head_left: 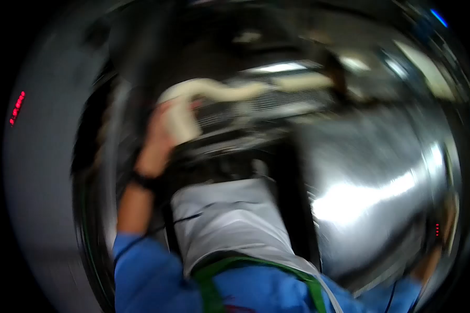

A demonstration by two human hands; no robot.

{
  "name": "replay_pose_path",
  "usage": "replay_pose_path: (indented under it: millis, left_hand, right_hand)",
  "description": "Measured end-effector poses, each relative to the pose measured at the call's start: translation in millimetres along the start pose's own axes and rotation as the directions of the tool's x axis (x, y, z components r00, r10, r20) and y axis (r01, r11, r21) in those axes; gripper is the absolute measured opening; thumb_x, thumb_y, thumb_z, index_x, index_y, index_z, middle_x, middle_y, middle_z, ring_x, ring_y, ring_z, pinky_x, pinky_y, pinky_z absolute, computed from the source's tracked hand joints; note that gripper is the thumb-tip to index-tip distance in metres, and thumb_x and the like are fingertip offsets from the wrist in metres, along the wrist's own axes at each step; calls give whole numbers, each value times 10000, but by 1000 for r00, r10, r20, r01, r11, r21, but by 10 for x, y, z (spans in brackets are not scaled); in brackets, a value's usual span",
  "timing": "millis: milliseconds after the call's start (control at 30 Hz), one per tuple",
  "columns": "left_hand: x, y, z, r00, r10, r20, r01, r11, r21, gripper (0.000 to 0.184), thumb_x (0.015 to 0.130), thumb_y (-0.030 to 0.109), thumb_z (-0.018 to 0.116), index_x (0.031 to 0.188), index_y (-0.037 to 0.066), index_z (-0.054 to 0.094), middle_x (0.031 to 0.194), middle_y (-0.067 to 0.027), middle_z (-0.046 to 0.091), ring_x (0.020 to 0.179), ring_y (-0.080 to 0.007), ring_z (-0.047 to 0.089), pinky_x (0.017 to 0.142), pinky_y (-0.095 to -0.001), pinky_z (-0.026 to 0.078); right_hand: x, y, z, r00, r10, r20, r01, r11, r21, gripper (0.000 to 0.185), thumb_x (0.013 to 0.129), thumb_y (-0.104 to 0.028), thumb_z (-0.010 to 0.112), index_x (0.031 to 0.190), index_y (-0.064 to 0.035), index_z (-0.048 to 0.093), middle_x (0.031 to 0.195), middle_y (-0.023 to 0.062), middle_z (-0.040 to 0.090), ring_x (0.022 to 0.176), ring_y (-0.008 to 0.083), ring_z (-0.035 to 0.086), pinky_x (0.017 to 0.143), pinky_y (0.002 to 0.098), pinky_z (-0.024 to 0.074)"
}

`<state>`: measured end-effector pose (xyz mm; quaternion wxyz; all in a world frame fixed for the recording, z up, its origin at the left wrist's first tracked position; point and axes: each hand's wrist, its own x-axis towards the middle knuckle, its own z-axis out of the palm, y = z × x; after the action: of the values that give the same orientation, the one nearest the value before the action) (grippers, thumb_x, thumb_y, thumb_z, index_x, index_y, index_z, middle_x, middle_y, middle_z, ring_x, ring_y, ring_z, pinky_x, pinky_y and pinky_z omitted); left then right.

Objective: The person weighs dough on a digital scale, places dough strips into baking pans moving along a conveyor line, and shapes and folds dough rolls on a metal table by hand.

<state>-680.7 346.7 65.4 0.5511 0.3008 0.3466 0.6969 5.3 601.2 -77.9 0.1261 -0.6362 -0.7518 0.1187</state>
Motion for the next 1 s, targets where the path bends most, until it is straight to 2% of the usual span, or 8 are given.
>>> replay_pose_path:
  millis: [300, 633, 767, 833, 900, 933, 967, 1000]
  left_hand:
    - [-309, 668, -10, 845, 456, -280, -457, 887, 64, 366, 714, 153, 530, 1033, 39, 391, 957, -149, 520, 830, -226, 565, 718, -326, 468]
    - [-2074, 1968, -1077, 284, 907, -311, -707, 417, 570, 445, 742, 146, 478, 1124, 29, 282, 962, -148, 447, 912, -263, 522, 667, -312, 457]
    - [-2591, 1661, -2175, 376, 517, -769, -129, 851, 509, 465, 744, 222, 486, 1129, 2, 347, 1033, -156, 473, 903, -233, 507, 740, -325, 436]
    - [-2929, 1547, -2397, 401, 418, -815, 401, 720, 567, 452, 729, 281, 504, 1077, 11, 406, 985, -135, 502, 891, -262, 490, 778, -379, 388]
    - [-3255, 1552, -2837, 181, 768, -615, 883, 149, 446, 414, 710, 282, 514, 1068, 77, 477, 1058, -119, 467, 982, -272, 439, 829, -393, 325]
    - [-3317, 1573, -2579, 136, 862, -488, 921, 71, 382, 378, 732, 303, 467, 1080, 155, 480, 1067, -124, 480, 953, -288, 461, 835, -423, 299]
    - [-3375, 1636, -2514, 138, 860, -491, 921, 71, 384, 378, 732, 303, 467, 1080, 155, 480, 1067, -124, 480, 953, -288, 461, 835, -423, 299]
    - [-3437, 1682, -2470, 201, 761, -617, 922, 66, 381, 350, 745, 299, 443, 1074, 188, 483, 1056, -126, 493, 944, -291, 468, 835, -451, 284]
  right_hand:
    - [105, -1640, 630, 957, -213, 195, 236, 966, -105, 640, 745, -467, 439, 1206, -42, 314, 1198, 174, 356, 1091, 280, 362, 906, 361, 281]
    - [270, -2620, 74, 958, -281, 64, 285, 956, -70, 637, 741, -470, 442, 1219, -69, 309, 1196, 146, 365, 1072, 262, 380, 896, 340, 292]
    - [174, -3362, -642, 905, -420, -66, 425, 897, 118, 637, 739, -471, 444, 1224, -80, 307, 1195, 135, 369, 1065, 255, 387, 893, 331, 297]
    - [55, -3848, -933, 823, -553, -131, 568, 807, 160, 637, 739, -471, 444, 1226, -86, 306, 1194, 130, 370, 1061, 251, 391, 891, 327, 300]
    - [-31, -4479, -1059, 618, -760, -199, 784, 613, 96, 637, 738, -472, 445, 1229, -91, 306, 1194, 124, 372, 1057, 247, 395, 889, 322, 302]
    - [-126, -4923, -1072, 562, -802, -204, 827, 535, 176, 637, 737, -472, 446, 1230, -94, 305, 1194, 121, 373, 1055, 245, 396, 888, 320, 303]
    - [-180, -5379, -1001, 624, -780, -48, 551, 395, 735, 632, 729, -459, 476, 1226, -102, 318, 1173, 65, 386, 980, 147, 423, 783, 237, 355]
    - [-487, -5935, -893, 650, -752, -112, 578, 392, 716, 738, 643, -485, 552, 1213, -76, 324, 1146, 67, 406, 902, 127, 449, 735, 215, 374]
